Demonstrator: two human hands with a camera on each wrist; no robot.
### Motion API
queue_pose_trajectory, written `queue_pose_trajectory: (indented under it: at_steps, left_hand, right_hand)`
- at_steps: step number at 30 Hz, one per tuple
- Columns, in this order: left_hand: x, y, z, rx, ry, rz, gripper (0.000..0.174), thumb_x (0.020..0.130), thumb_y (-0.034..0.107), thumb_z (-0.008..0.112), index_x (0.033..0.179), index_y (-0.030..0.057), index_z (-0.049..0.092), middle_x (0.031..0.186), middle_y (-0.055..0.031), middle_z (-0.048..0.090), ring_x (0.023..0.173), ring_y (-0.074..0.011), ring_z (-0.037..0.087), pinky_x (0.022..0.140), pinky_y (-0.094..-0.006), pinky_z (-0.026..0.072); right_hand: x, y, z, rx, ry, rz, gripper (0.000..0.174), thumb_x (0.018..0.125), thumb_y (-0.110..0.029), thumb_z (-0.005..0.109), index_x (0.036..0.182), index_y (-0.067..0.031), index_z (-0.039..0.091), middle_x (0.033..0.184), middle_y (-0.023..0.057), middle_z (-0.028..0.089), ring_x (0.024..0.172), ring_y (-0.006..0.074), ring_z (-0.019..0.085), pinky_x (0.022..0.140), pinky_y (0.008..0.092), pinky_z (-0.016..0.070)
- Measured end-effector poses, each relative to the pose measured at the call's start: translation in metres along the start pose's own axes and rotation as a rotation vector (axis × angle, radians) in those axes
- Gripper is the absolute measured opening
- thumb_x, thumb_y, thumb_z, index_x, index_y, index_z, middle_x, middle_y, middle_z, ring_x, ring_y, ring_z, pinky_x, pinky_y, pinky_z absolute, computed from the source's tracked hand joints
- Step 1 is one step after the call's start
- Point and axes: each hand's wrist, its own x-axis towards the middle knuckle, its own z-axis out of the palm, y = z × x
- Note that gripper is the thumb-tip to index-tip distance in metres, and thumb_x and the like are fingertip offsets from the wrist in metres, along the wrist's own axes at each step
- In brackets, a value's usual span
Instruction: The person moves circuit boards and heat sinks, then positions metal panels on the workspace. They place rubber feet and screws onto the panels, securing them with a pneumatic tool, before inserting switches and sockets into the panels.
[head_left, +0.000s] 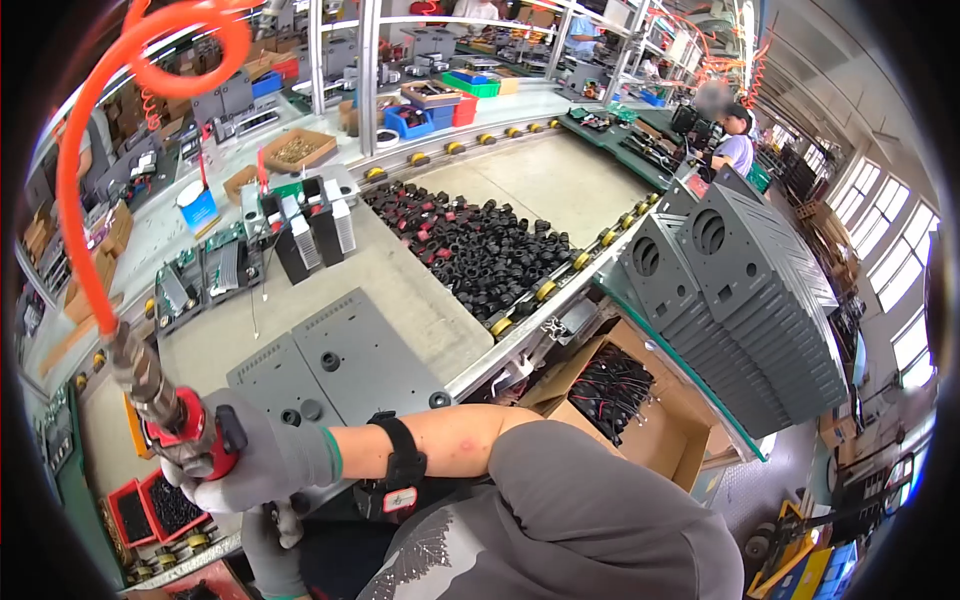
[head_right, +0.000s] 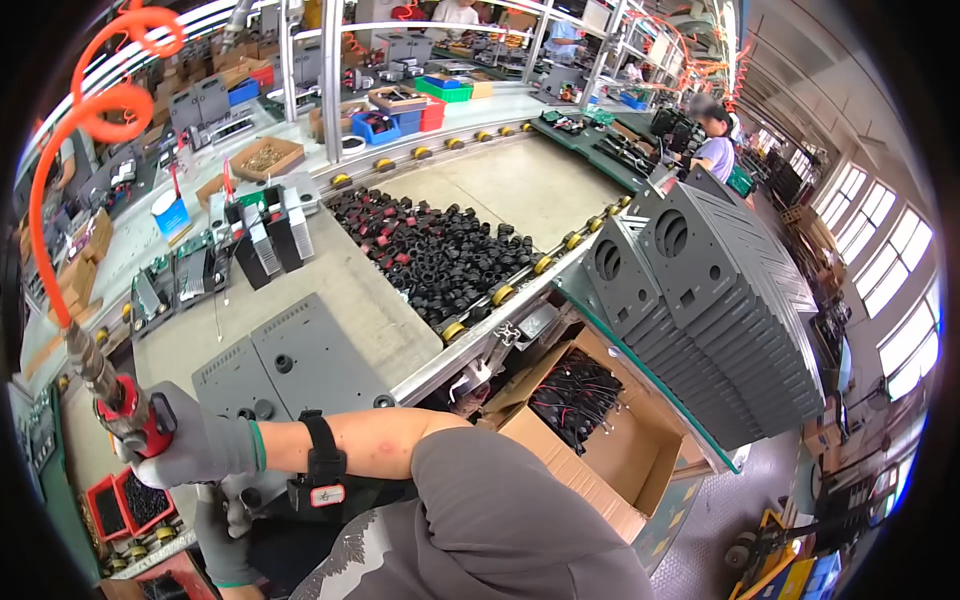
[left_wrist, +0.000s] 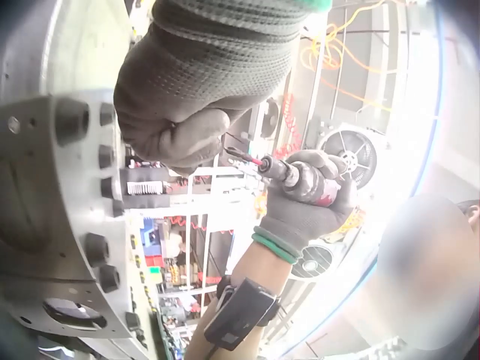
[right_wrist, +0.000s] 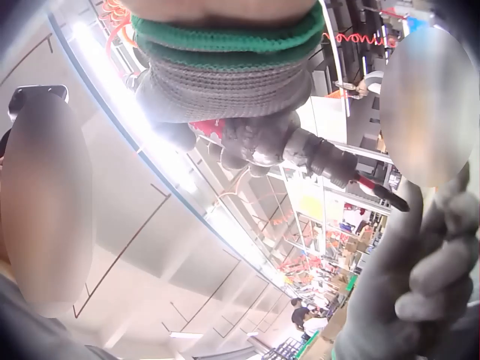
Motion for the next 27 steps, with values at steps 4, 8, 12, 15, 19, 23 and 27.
queue_pose_trajectory:
  at_steps: [4,8,12,15,19,23,27]
  left_hand:
    - [0.023,0.012,0.037,-0.025,-0.025,-0.081,0.022,0.096,0.021,0.053,0.111,0.0043,0.054,0.087,-0.0061,0.056,0.059,-0.0121,0.045,0.043,-0.0203,0.0334]
    - [0.057,0.003,0.061,-0.209,-0.104,-0.221,0.019,0.09,0.004,0.053,0.109,0.0016,0.052,0.092,-0.0117,0.056,0.071,-0.0192,0.052,0.048,-0.0233,0.0414]
    - [0.062,-0.008,0.097,-0.177,-0.134,-0.255,0.018,0.09,0.001,0.05,0.107,0.0055,0.051,0.085,-0.0052,0.053,0.063,-0.0102,0.048,0.04,-0.0177,0.0356]
    - [0.084,-0.025,0.1,0.132,-0.084,-0.07,0.014,0.092,0.003,0.05,0.104,0.0104,0.053,0.083,-0.0013,0.052,0.057,-0.0072,0.045,0.037,-0.0162,0.0327]
    - [0.088,-0.019,0.13,0.003,-0.036,-0.223,0.01,0.094,0.007,0.052,0.103,0.0114,0.053,0.077,0.0003,0.051,0.052,-0.0068,0.042,0.037,-0.0165,0.0328]
    - [0.107,-0.037,0.12,0.168,-0.11,-0.157,0.005,0.096,0.009,0.05,0.101,0.0101,0.052,0.072,0.0001,0.048,0.051,-0.0057,0.041,0.038,-0.0167,0.0307]
    - [0.097,-0.015,0.151,-0.019,-0.296,-0.275,0.019,0.101,0.019,0.054,0.116,0.008,0.054,0.081,0.0022,0.05,0.056,-0.0011,0.039,0.042,-0.0146,0.0313]
  right_hand:
    - [-0.022,-0.008,-0.013,-0.169,0.036,-0.093,0.024,0.078,0.0,0.069,0.102,-0.0025,0.063,0.089,0.0028,0.067,0.084,0.0099,0.062,0.076,0.0265,0.0519]
    - [-0.051,-0.024,-0.041,-0.41,0.122,-0.125,0.036,0.078,0.0,0.07,0.112,-0.0036,0.062,0.097,0.0044,0.066,0.089,0.0105,0.062,0.08,0.0276,0.0515]
    - [-0.061,-0.044,-0.058,-0.122,0.187,-0.128,0.03,0.072,-0.002,0.067,0.101,-0.0028,0.06,0.082,0.0007,0.06,0.076,0.0064,0.051,0.071,0.0261,0.0468]
    - [-0.067,-0.053,-0.072,-0.14,0.18,-0.153,0.028,0.072,-0.002,0.066,0.1,-0.0024,0.06,0.081,-0.0001,0.061,0.075,0.0068,0.052,0.07,0.0266,0.0474]
    - [-0.082,-0.076,-0.079,-0.11,0.246,-0.101,0.029,0.074,-0.001,0.067,0.103,-0.0028,0.06,0.088,0.0007,0.064,0.084,0.0073,0.058,0.079,0.0268,0.0498]
    - [-0.093,-0.069,-0.097,-0.042,0.367,-0.091,0.032,0.076,0.003,0.07,0.106,-0.0045,0.061,0.096,0.0011,0.065,0.092,0.0102,0.062,0.084,0.0284,0.0516]
    - [-0.094,-0.074,-0.11,0.013,0.295,-0.135,0.03,0.081,0.003,0.065,0.109,-0.0048,0.055,0.097,0.0079,0.063,0.082,0.0156,0.064,0.076,0.0356,0.0549]
